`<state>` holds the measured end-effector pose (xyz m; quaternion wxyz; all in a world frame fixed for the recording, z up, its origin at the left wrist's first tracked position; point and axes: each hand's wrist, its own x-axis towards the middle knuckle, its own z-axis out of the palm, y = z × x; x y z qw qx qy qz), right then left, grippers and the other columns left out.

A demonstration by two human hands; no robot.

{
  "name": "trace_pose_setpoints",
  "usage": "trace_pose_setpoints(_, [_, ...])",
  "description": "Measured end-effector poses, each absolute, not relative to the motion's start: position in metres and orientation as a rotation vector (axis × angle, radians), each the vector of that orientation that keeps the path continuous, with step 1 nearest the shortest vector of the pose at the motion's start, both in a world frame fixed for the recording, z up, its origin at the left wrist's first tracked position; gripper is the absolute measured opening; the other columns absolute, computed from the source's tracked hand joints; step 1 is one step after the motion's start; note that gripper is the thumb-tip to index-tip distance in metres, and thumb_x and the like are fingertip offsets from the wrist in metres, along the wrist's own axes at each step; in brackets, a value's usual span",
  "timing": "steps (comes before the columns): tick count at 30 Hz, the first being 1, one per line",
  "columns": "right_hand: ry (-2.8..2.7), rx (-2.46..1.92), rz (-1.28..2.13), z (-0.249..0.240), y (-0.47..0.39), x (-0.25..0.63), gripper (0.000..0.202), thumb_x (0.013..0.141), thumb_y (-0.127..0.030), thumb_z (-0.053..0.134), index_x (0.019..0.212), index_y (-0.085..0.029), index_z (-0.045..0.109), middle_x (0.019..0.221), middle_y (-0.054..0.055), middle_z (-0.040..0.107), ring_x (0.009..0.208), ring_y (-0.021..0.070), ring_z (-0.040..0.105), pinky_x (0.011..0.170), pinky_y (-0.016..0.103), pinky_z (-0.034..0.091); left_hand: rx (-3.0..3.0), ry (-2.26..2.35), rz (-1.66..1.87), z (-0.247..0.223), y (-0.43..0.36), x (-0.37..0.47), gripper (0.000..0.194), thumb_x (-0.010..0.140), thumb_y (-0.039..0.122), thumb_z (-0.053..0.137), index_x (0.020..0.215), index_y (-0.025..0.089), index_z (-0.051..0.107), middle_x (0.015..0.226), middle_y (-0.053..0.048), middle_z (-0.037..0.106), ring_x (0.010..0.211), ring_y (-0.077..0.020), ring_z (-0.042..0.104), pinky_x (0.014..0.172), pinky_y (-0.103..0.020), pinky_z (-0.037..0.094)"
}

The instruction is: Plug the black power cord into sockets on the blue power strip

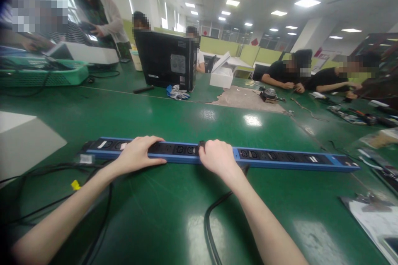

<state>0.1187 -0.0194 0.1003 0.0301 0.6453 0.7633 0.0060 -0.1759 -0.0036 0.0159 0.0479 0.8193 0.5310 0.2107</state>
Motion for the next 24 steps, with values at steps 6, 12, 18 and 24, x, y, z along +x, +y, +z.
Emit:
trace_pose_setpoints(6, [2.365,1.9,-0.007,0.104,-0.025,0.125,0.05,0.101,-0.05,0.04,0.093,-0.014,0.073,0.095,0.019,0.074,0.095,0.0295,0.071,0.084,0.035,0.049,2.496,1.617,0.646,0.017,-0.005,-0.177,0.066,0.072,0.071,0.068,0.124,0.03,0.062,0.118,-0.005,0.071,0.106,-0.0293,0.064,0.094,-0.041,0.045])
trace_pose_setpoints(12, [2.444,1.87,0.118,0.097,-0.022,0.127,0.052,0.103,-0.054,0.036,0.1,-0.014,0.069,0.093,0.018,0.073,0.089,0.0298,0.071,0.08,0.036,0.049,2.498,1.611,0.666,0.014,-0.004,-0.178,0.067,0.072,0.07,0.069,0.125,0.03,0.061,0.117,-0.004,0.071,0.105,-0.029,0.064,0.094,-0.042,0.044])
trace_pose_setpoints(18, [2.402,1.938,0.057,0.093,-0.013,0.13,0.057,0.105,-0.047,0.03,0.086,-0.015,0.072,0.093,0.02,0.073,0.089,0.0291,0.072,0.08,0.036,0.05,2.498,1.612,0.678,0.012,-0.004,-0.179,0.068,0.071,0.071,0.07,0.124,0.03,0.061,0.117,-0.005,0.071,0.105,-0.0296,0.065,0.094,-0.042,0.044])
trace_pose_setpoints(24, [2.365,2.037,0.105,0.091,-0.016,0.124,0.054,0.104,-0.048,0.035,0.09,-0.013,0.074,0.094,0.021,0.074,0.093,0.0289,0.071,0.084,0.034,0.049,2.499,1.613,0.677,0.012,-0.004,-0.18,0.069,0.07,0.072,0.069,0.124,0.03,0.061,0.117,-0.005,0.071,0.105,-0.0297,0.065,0.093,-0.042,0.044])
